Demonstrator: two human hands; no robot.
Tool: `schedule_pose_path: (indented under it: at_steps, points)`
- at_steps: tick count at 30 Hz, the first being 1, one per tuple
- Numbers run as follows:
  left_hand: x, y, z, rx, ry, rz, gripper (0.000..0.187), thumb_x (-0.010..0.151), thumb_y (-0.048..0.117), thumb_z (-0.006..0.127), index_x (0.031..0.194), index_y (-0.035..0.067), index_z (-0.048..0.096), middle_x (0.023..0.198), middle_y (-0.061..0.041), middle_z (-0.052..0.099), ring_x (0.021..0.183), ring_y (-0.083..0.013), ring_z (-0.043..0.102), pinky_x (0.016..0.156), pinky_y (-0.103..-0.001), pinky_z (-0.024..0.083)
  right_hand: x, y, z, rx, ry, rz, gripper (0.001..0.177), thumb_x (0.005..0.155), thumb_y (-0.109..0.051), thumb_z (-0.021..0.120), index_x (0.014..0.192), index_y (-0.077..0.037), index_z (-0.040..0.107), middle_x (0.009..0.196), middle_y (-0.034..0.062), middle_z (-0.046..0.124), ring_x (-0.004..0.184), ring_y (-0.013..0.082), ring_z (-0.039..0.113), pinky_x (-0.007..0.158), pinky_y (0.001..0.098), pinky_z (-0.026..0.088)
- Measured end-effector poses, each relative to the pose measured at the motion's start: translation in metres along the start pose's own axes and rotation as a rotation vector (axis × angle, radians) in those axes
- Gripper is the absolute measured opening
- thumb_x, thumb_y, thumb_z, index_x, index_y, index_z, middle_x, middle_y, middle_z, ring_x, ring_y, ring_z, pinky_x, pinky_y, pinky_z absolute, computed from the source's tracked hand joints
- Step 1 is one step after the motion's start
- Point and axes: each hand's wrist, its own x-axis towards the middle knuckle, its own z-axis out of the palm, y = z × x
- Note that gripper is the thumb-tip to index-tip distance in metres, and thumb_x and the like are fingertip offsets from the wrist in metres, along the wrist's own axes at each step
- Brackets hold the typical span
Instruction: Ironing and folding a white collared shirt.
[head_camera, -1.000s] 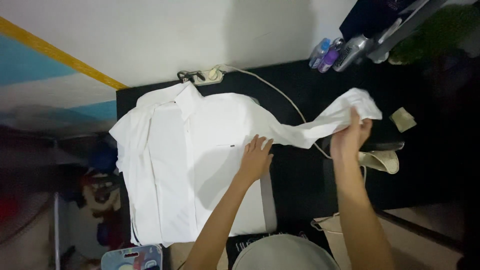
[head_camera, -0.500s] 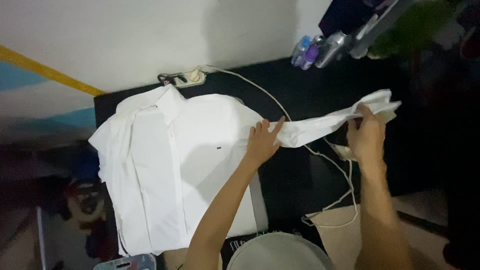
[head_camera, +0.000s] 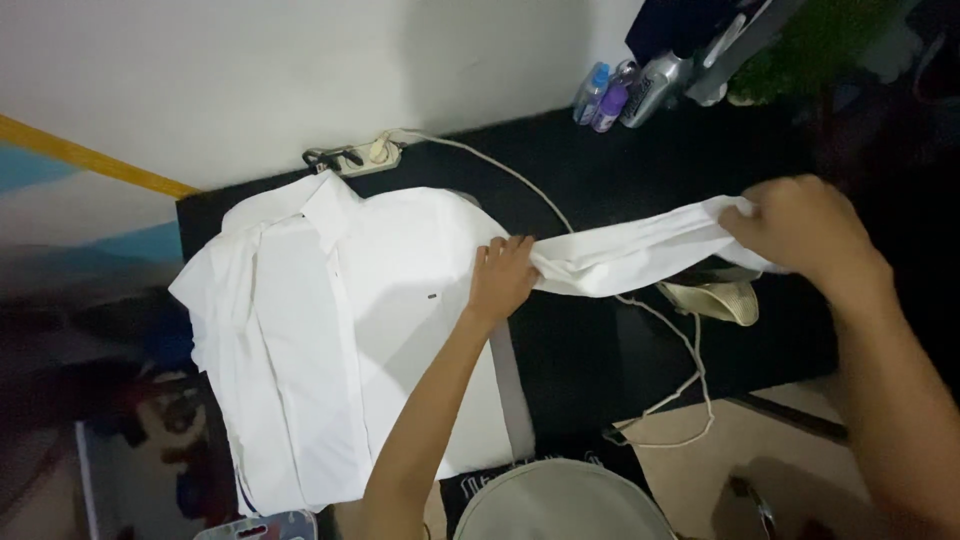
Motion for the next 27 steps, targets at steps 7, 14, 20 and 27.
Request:
schedule_pose_path:
  at_steps: [7, 14, 20, 27]
  points:
    - [-0.026, -0.027, 0.017, 0.065, -0.006, -0.027, 0.035, 0.093, 0.015, 0.066, 0.127, 0.007, 0.064, 0.123, -0.012, 0.062, 0.115, -0.0319, 0.056, 0.098, -0.046, 0.042, 0.013, 0.014, 0.014, 0.211, -0.258, 0.253, 0.048, 0.088, -0.038, 0.075, 0.112, 0.004, 0.078, 0.090, 0.0274, 0.076, 0.075, 0.0395, 0.076, 0.074, 0.0449, 0.061]
    - [-0.043, -0.017, 0.002, 0.041, 0.224, 0.038, 0.032, 0.089, 0.013, 0.066, 0.119, 0.002, 0.066, 0.122, -0.018, 0.060, 0.111, -0.0338, 0.058, 0.094, -0.044, 0.044, 0.014, 0.018, 0.022, 0.222, -0.463, 0.468, 0.038, 0.087, -0.030, 0.071, 0.101, 0.003, 0.080, 0.085, 0.0270, 0.078, 0.073, 0.0414, 0.077, 0.070, 0.0477, 0.062]
    - [-0.059, -0.028, 0.034, -0.088, 0.062, -0.155, 0.026, 0.100, 0.022, 0.062, 0.116, 0.003, 0.068, 0.127, -0.019, 0.060, 0.120, -0.0384, 0.056, 0.102, -0.049, 0.042, -0.007, 0.008, 0.012, 0.150, -0.584, 0.499, 0.059, 0.094, -0.053, 0.070, 0.093, 0.005, 0.080, 0.075, 0.0254, 0.077, 0.061, 0.0373, 0.077, 0.061, 0.0465, 0.063]
    - [-0.047, -0.007, 0.020, -0.086, 0.077, -0.152, 0.044, 0.096, 0.031, 0.060, 0.129, 0.003, 0.065, 0.139, -0.026, 0.052, 0.123, -0.0483, 0.046, 0.102, -0.059, 0.034, -0.071, -0.029, 0.018, 0.536, -0.613, 0.596, 0.054, 0.097, -0.051, 0.065, 0.114, -0.002, 0.076, 0.069, 0.0220, 0.071, 0.060, 0.0346, 0.069, 0.058, 0.0469, 0.059]
